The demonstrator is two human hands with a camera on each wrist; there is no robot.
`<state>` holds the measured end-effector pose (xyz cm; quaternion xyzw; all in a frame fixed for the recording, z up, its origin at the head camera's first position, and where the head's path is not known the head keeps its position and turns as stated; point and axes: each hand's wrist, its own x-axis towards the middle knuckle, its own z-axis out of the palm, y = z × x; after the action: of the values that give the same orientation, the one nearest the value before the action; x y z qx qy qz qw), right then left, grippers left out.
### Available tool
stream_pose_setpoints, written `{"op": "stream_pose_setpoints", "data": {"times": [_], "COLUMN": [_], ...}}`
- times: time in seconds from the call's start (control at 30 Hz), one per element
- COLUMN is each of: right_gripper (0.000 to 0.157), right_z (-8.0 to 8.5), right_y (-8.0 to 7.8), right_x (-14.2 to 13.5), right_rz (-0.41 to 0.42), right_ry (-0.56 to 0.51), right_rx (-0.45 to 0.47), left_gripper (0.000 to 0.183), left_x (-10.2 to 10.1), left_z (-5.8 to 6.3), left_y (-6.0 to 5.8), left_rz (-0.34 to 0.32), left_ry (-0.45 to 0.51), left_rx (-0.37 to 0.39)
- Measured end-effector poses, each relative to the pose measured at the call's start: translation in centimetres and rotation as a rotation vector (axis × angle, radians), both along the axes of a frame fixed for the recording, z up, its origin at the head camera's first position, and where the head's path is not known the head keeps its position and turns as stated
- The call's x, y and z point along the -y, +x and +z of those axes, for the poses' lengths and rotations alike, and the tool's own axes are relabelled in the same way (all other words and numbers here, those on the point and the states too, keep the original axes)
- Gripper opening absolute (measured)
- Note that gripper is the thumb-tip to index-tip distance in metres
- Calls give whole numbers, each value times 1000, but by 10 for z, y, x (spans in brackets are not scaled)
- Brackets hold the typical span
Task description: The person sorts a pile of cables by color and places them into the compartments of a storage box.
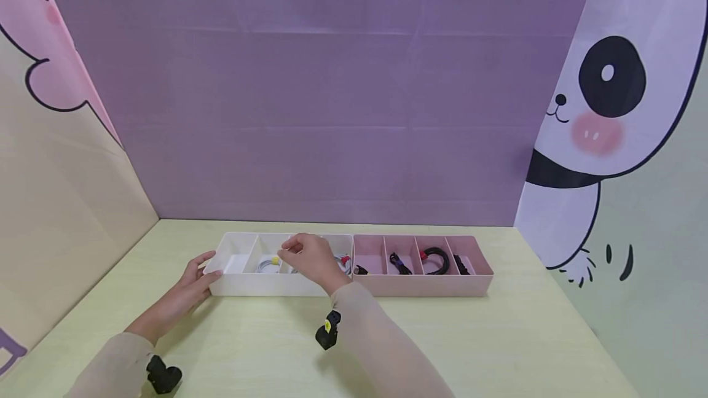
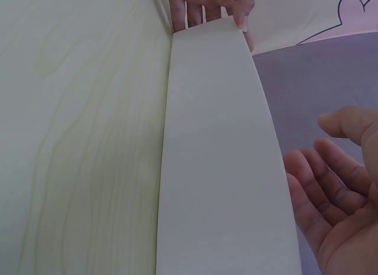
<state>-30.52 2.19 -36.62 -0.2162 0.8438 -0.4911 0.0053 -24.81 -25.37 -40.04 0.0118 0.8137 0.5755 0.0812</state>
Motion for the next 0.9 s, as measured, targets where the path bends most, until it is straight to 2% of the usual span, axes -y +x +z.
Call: {"op": "stream_pose_setpoints", "data": {"times": [0.23, 0.63, 0.9], "right_gripper": [15, 15, 17], "right_z": [-1, 5, 8], "right_y": [2, 14, 19], "right_x": [-8, -19, -25], "right_rz": [14, 45, 50], "right_ry": [32, 60, 72], "right_rx": [-44, -60, -57], "left_gripper": [74, 72, 76], "left_x": [0, -1, 0], "left_z": [0, -3, -2], "left_y": [2, 0, -1], "left_rz": [2, 2, -3], "left_ry": [20, 34, 10], "left_rx": [-10, -17, -3]}}
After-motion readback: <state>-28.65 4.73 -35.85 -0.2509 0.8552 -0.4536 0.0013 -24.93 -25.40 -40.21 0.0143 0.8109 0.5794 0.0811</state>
